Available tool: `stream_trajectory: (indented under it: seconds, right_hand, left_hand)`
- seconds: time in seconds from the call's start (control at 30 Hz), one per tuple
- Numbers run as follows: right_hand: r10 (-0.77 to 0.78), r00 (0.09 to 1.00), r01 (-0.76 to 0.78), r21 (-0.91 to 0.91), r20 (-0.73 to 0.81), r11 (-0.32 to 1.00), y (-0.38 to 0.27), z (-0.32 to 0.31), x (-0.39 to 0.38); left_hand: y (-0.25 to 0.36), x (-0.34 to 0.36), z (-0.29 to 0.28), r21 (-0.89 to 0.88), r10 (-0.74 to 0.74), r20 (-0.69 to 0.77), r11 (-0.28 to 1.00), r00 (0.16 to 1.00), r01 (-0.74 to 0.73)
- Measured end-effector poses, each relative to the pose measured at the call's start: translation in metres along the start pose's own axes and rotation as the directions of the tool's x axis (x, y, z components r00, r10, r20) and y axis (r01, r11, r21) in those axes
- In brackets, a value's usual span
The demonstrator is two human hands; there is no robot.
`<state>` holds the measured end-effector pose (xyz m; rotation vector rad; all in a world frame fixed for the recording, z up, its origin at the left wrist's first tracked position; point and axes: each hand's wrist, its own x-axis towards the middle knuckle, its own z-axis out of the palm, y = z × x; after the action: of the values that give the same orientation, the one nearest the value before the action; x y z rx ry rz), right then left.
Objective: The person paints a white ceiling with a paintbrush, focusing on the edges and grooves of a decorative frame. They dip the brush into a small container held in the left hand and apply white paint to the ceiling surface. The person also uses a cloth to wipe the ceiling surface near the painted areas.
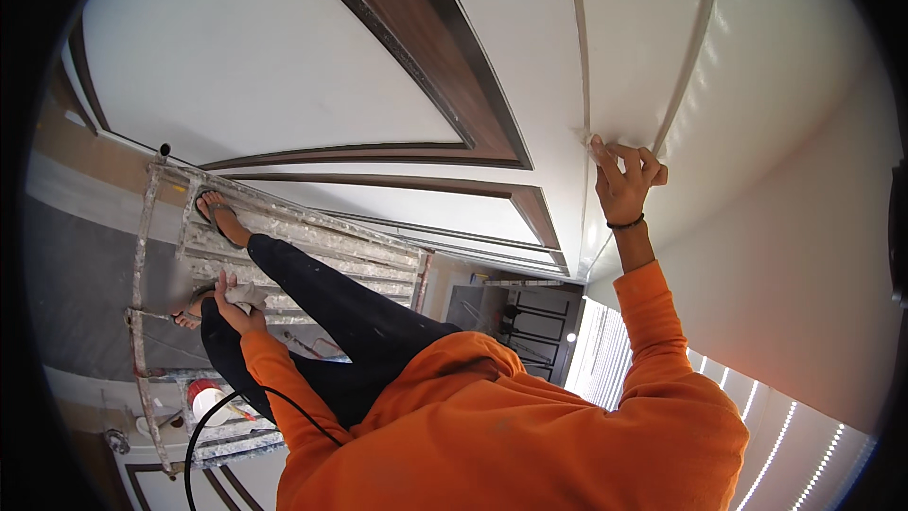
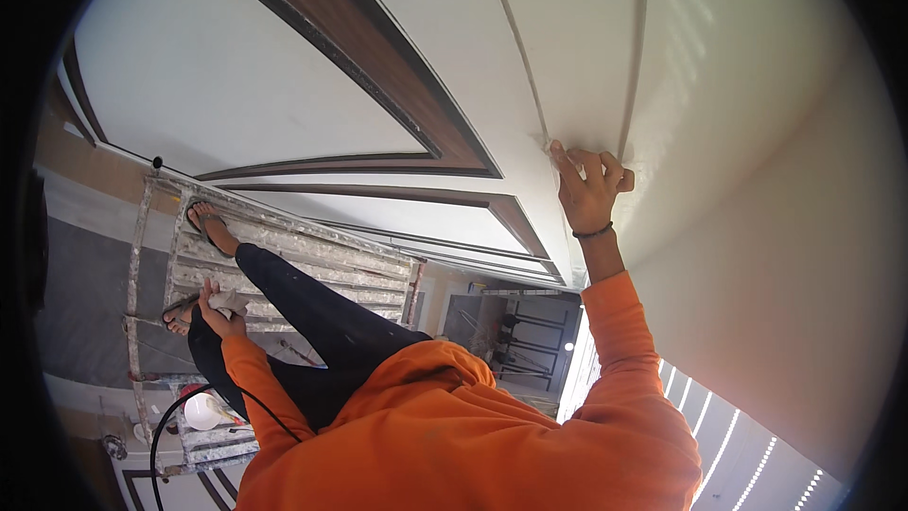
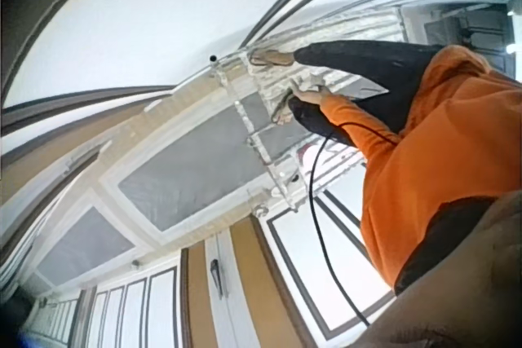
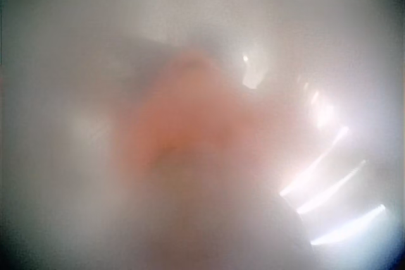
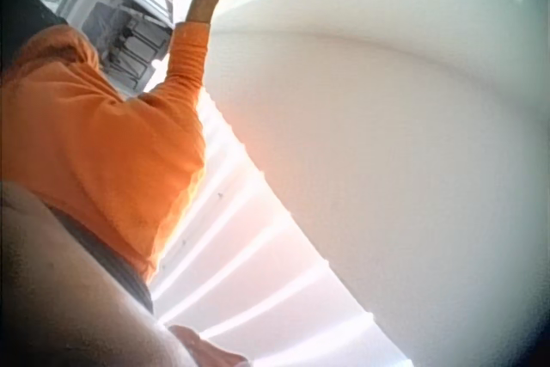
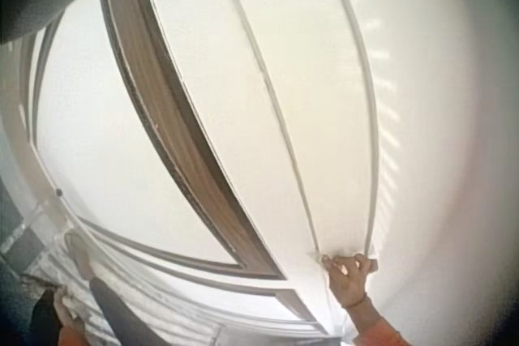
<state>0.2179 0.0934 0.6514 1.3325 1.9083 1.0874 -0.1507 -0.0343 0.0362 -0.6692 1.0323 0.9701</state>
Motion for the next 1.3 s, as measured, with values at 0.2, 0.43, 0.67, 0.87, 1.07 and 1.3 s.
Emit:
stream_trajectory:
  seconds: [0.2,0.43,0.67,0.87,1.07,1.3]
  right_hand:
    - [-0.088,0.992,0.092,0.040,-0.095,0.995,0.004,-0.006,0.025]
    - [-0.072,0.982,0.090,0.096,-0.173,0.991,-0.010,-0.013,0.070]
    - [-0.085,0.996,0.082,0.063,0.034,0.995,0.011,0.009,-0.033]
    - [-0.039,0.984,0.033,0.041,0.171,0.999,0.026,0.020,-0.096]
    - [0.093,0.877,-0.261,0.303,0.472,0.917,0.030,0.001,-0.171]
    - [0.494,0.543,-0.832,0.357,0.679,0.424,-0.026,-0.006,-0.176]
  left_hand:
    - [0.003,-0.010,0.011,0.047,0.023,-0.029,0.999,0.999,-0.022]
    - [-0.001,0.002,0.001,0.006,0.020,0.016,1.000,1.000,-0.020]
    - [0.000,0.011,0.001,0.040,0.022,-0.027,0.999,0.999,-0.020]
    - [0.008,0.008,0.006,0.110,0.010,-0.020,0.994,1.000,-0.007]
    - [0.013,0.021,-0.006,0.153,-0.029,0.004,0.988,1.000,0.028]
    - [0.004,0.027,0.000,0.184,-0.024,-0.030,0.982,0.999,0.029]
